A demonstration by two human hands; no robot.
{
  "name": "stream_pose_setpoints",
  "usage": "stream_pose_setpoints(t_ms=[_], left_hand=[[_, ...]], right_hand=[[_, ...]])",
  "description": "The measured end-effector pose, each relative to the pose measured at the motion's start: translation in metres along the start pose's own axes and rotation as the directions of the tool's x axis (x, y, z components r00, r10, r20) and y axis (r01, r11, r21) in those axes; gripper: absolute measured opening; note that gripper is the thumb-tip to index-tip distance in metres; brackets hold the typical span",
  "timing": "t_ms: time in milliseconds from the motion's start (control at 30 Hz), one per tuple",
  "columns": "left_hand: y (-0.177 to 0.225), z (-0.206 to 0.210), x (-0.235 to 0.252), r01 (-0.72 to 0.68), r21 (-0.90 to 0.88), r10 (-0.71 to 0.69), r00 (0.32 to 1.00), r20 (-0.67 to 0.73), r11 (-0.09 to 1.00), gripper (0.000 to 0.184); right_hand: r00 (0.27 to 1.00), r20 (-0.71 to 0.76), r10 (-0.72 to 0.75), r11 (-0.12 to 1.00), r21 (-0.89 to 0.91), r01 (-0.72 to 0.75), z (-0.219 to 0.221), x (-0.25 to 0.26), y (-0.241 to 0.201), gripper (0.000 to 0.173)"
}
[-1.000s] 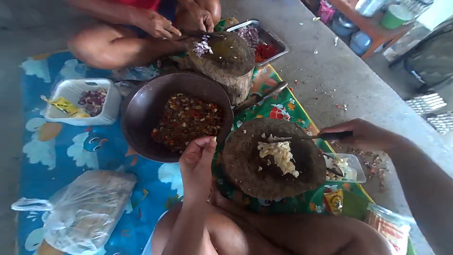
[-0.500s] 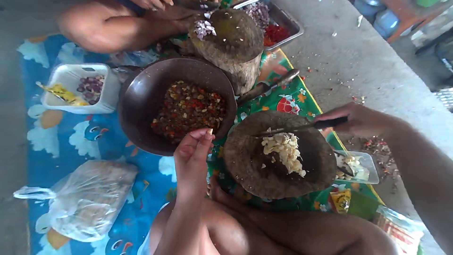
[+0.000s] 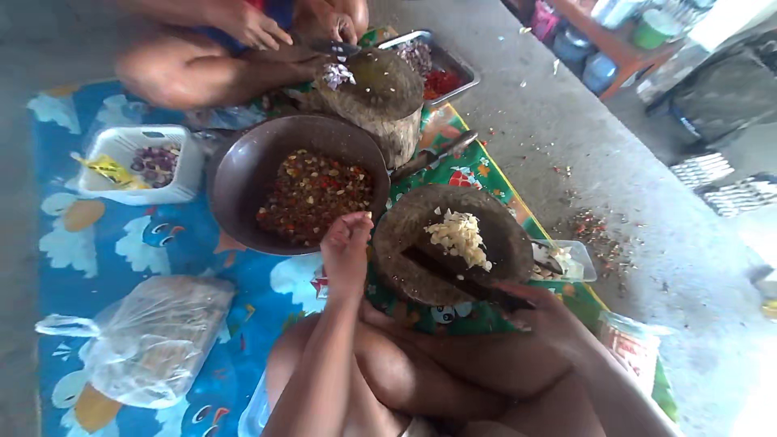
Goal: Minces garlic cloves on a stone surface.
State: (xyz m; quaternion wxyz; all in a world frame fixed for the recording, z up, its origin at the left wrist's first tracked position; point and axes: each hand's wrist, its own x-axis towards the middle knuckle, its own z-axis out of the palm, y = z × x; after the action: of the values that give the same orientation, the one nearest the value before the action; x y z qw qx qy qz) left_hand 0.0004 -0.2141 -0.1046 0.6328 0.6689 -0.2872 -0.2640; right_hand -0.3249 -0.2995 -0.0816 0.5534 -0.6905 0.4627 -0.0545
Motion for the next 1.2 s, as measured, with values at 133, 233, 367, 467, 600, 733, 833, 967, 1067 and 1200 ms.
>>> stream_pose_setpoints(t_ms=[133, 233, 367, 467, 600, 733, 833, 967, 1067, 1200], left_hand=[[-0.006, 0.01, -0.007, 0.027, 0.177, -0.045, 0.994, 0.099, 0.984, 0.025], [-0.009, 0.026, -0.014, -0.007, 0.363, -0.08, 0.971, 0.224, 0.932, 0.025], [-0.021, 0.058, -0.024, -0.185, 0.57, -0.051, 0.926, 0.373, 0.801, 0.026], [-0.034, 0.069, -0.025, -0.299, 0.663, 0.001, 0.912, 0.41, 0.686, 0.023], [-0.043, 0.066, -0.026, -0.333, 0.625, 0.089, 0.917, 0.388, 0.706, 0.025], [-0.042, 0.066, -0.029, -0.295, 0.619, 0.097, 0.938, 0.332, 0.728, 0.022], [-0.04, 0.067, -0.031, -0.286, 0.624, 0.093, 0.942, 0.323, 0.727, 0.021], [-0.038, 0.069, -0.033, -0.315, 0.66, 0.114, 0.937, 0.329, 0.682, 0.02], [-0.038, 0.074, -0.026, -0.251, 0.685, 0.054, 0.954, 0.295, 0.684, 0.022], [-0.037, 0.077, -0.022, -0.186, 0.692, -0.015, 0.962, 0.274, 0.697, 0.022]], right_hand=[[0.98, -0.105, 0.169, 0.984, 0.075, -0.162, -0.01, 0.0, -0.012, 0.054], [0.975, -0.16, 0.156, 0.986, 0.092, -0.142, -0.014, -0.003, -0.014, 0.054], [0.979, -0.198, 0.046, 0.982, 0.188, -0.008, 0.011, -0.019, -0.02, 0.047], [0.983, -0.183, -0.015, 0.998, 0.056, 0.025, 0.044, -0.028, -0.023, 0.052], [0.982, -0.186, -0.017, 0.996, -0.091, -0.001, 0.078, -0.029, -0.017, 0.053], [0.974, -0.224, -0.025, 0.974, -0.224, -0.026, 0.095, -0.03, -0.025, 0.055], [0.971, -0.236, -0.032, 0.95, -0.308, -0.043, 0.099, -0.031, -0.03, 0.055], [0.976, -0.217, 0.0, 0.927, -0.365, -0.081, 0.101, -0.029, -0.033, 0.055], [0.988, -0.153, 0.034, 0.921, -0.38, -0.09, 0.1, -0.026, -0.036, 0.056], [0.994, -0.099, 0.036, 0.932, -0.355, -0.069, 0.099, -0.022, -0.037, 0.056]])
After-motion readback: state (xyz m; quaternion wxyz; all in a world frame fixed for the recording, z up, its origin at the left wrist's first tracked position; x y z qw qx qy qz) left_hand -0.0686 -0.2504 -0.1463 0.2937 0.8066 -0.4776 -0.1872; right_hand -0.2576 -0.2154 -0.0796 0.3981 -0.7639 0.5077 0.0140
